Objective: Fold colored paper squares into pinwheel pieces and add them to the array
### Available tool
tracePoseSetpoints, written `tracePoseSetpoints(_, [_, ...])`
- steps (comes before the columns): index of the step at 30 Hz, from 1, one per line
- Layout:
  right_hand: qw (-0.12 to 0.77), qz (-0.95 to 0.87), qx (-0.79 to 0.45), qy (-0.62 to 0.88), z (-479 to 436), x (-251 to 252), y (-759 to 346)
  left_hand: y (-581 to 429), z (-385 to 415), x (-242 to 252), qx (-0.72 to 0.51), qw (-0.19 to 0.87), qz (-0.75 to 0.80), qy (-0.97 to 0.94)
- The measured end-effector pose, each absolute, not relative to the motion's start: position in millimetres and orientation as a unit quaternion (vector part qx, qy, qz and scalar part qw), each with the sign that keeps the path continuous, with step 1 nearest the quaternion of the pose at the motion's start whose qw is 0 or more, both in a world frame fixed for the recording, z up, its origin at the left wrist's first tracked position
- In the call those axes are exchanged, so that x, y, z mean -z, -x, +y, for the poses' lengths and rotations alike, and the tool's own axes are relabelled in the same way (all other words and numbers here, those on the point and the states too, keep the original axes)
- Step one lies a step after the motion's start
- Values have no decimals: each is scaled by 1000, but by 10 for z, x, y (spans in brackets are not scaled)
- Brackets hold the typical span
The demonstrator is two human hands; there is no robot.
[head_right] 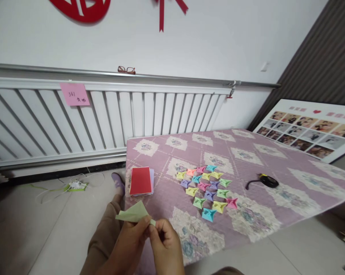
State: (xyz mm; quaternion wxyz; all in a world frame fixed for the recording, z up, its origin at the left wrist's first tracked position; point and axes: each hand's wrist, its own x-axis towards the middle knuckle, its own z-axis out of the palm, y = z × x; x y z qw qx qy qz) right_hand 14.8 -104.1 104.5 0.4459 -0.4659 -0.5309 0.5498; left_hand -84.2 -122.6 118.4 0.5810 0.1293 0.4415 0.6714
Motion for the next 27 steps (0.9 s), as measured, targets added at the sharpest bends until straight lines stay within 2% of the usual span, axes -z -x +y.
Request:
tracePoseSetpoints(7, [468, -488, -587, 445, -1070, -1050, -65, 924, -1201, -1098, -643, 640, 387, -163])
tracePoseSetpoints(12, [475, -452, -622, 429, -1096, -1069, -55, 981, -1200, -957, -635, 623, 413, -196])
tracePoseSetpoints(17, [476, -321, -711, 407, -1055, -993, -107, 1044, -1215, -925, -604, 625, 435, -237])
tracePoseSetpoints(22, [424, -331, -754, 376, -1050, -971, -107, 1081, -1242, -1028, -565, 608, 473, -297])
tracePoseSetpoints(27, [430, -314, -747, 398, -1113, -1067, -127, 1107, -1246, -1157, -554, 584, 486, -341])
